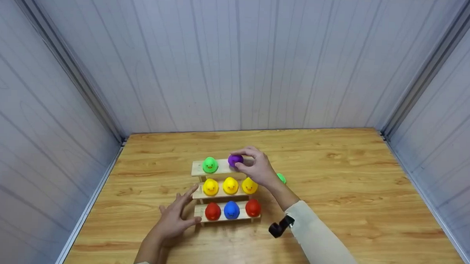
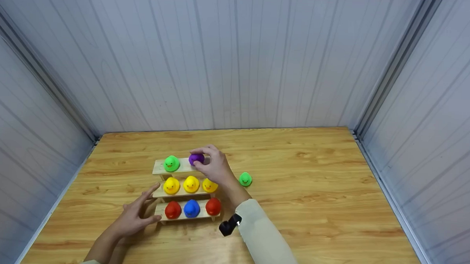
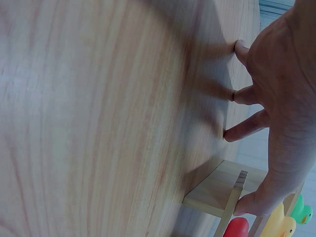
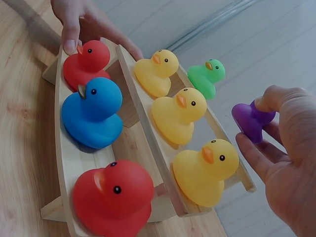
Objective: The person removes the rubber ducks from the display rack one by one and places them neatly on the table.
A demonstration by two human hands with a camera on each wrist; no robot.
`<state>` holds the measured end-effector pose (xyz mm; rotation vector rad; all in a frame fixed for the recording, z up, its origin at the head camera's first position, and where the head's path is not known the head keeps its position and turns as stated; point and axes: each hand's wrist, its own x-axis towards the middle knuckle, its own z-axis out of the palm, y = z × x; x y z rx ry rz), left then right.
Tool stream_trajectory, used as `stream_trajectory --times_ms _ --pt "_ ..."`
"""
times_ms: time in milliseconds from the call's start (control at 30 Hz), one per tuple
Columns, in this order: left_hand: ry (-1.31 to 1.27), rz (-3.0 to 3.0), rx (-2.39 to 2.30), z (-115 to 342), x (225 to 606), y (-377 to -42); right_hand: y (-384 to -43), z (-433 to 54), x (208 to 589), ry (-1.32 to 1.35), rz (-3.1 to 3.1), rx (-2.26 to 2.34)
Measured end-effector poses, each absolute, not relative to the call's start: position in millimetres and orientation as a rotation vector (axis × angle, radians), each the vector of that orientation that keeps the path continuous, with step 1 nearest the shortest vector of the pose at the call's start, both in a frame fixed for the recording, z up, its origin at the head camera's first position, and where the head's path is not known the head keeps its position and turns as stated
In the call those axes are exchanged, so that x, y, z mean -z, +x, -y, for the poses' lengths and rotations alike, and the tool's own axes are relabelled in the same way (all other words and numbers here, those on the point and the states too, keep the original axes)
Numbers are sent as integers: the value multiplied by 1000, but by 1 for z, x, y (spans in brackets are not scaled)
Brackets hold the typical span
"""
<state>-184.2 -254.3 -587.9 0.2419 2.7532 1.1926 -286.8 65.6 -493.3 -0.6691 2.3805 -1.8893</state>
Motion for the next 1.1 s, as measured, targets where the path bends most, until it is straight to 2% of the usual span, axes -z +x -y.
stream_trajectory --times_ms 1100 --pt "239 -2762 -1130 257 583 -186 -292 -120 498 -555 -2537 1874"
